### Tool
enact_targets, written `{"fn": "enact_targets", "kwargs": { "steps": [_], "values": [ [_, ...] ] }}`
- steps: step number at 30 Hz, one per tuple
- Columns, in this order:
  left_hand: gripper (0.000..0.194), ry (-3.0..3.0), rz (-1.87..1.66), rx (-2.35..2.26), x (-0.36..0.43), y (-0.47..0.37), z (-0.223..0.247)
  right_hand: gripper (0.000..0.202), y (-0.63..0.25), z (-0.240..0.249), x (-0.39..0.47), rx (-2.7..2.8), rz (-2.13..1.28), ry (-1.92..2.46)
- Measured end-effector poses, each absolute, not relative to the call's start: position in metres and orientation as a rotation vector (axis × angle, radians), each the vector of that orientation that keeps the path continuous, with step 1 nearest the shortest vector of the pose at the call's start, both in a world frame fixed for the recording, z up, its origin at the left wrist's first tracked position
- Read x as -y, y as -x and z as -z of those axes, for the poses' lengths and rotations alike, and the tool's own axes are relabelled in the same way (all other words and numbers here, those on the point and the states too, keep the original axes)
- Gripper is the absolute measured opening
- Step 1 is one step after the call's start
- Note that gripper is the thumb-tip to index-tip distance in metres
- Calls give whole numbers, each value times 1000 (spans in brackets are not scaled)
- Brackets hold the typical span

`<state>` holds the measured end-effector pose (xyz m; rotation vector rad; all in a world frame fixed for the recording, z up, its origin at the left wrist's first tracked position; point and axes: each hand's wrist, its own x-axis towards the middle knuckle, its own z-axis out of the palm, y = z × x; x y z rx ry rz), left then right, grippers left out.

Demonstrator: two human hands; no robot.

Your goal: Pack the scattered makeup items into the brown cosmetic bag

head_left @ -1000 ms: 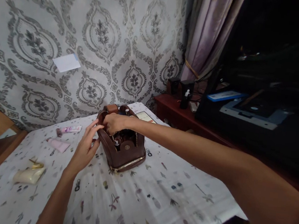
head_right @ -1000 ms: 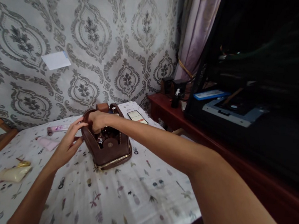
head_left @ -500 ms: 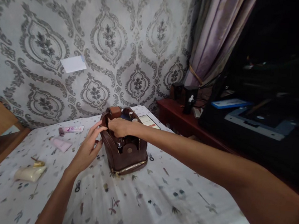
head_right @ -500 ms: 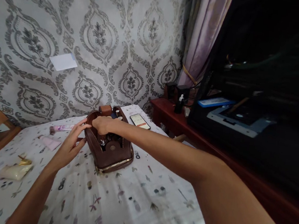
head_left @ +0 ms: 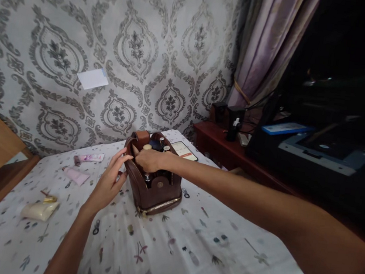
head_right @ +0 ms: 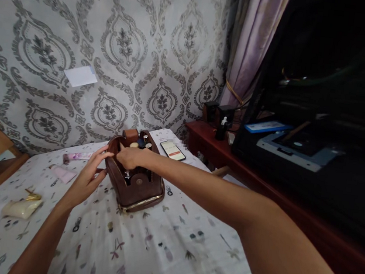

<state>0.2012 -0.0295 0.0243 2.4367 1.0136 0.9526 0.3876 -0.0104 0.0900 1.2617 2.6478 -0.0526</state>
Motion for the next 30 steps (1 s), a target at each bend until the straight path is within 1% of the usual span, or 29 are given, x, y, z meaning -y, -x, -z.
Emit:
{"fn": "enact_targets", "kwargs": {
  "steps": [4, 8, 14, 19, 24, 30],
  "values": [
    [40, -2441, -954, -1016, 30, -201, -25, 27, -393, -90, 9, -2675, 47, -1223],
    [40, -2429, -956, -1005, 31, -202, -26, 29, -399, -89, 1, -2709, 25, -1284],
    [42, -2417, -961, -987, 30, -203, -26, 28, -387, -90, -21, -2749, -121, -1320],
    [42, -2430, -951, -973, 29, -202, -25, 28, -378, -81, -39, -2674, -180, -1328],
    [42, -2434, -946, -981, 30, -202, -26, 26, -380, -70, -51, -2651, -228, -1345],
    [43, -2416, -953, -967, 31, -203, -25, 23, -386, -68, -55, -2665, -327, -1361]
  ]
}}
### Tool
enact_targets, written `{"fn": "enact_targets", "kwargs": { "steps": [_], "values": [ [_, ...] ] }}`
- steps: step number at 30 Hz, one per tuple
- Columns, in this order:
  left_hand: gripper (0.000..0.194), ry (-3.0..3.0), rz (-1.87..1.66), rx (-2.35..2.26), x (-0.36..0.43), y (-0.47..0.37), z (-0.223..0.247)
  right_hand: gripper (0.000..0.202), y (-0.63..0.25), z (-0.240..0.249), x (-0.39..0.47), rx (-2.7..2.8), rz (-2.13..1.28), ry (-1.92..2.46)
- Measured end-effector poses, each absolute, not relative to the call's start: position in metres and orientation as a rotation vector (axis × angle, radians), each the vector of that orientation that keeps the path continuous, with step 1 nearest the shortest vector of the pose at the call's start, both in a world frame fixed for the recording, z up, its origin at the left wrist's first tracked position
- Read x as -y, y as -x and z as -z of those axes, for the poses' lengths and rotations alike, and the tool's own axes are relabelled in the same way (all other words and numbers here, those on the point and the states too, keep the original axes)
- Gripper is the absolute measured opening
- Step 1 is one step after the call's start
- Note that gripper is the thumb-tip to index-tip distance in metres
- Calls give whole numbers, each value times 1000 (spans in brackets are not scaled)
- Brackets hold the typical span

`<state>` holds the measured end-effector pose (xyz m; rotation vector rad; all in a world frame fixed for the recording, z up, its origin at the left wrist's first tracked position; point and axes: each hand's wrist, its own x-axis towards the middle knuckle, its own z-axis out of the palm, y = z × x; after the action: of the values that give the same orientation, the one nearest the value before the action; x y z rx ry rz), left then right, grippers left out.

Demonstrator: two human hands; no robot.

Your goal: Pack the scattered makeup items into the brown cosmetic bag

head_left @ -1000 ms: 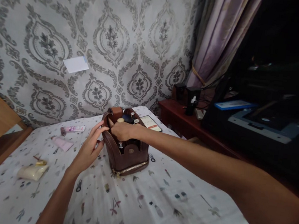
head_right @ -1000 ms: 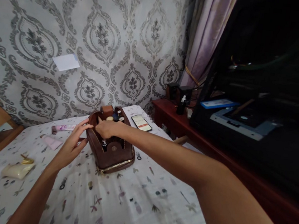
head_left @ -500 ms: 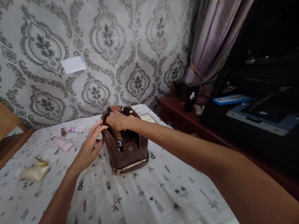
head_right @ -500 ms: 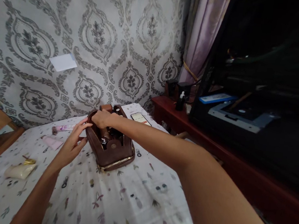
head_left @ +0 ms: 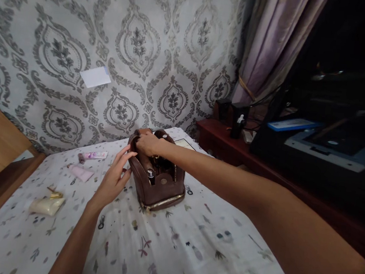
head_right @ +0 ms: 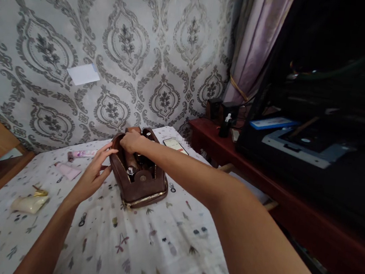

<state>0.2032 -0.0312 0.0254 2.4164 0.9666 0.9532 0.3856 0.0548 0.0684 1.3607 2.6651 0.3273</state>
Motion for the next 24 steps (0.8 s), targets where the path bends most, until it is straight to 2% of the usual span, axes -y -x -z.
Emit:
{"fn": "enact_targets", "kwargs": {
  "steps": [13, 24],
  "values": [
    [41, -2411, -984, -940, 30, -202, -24, 31, -384, -54, -70, -2692, -356, -1297],
    [45, -2403, -999, -941, 31, -205, -22, 29, -389, -61, -59, -2721, -164, -1323]
  ]
}}
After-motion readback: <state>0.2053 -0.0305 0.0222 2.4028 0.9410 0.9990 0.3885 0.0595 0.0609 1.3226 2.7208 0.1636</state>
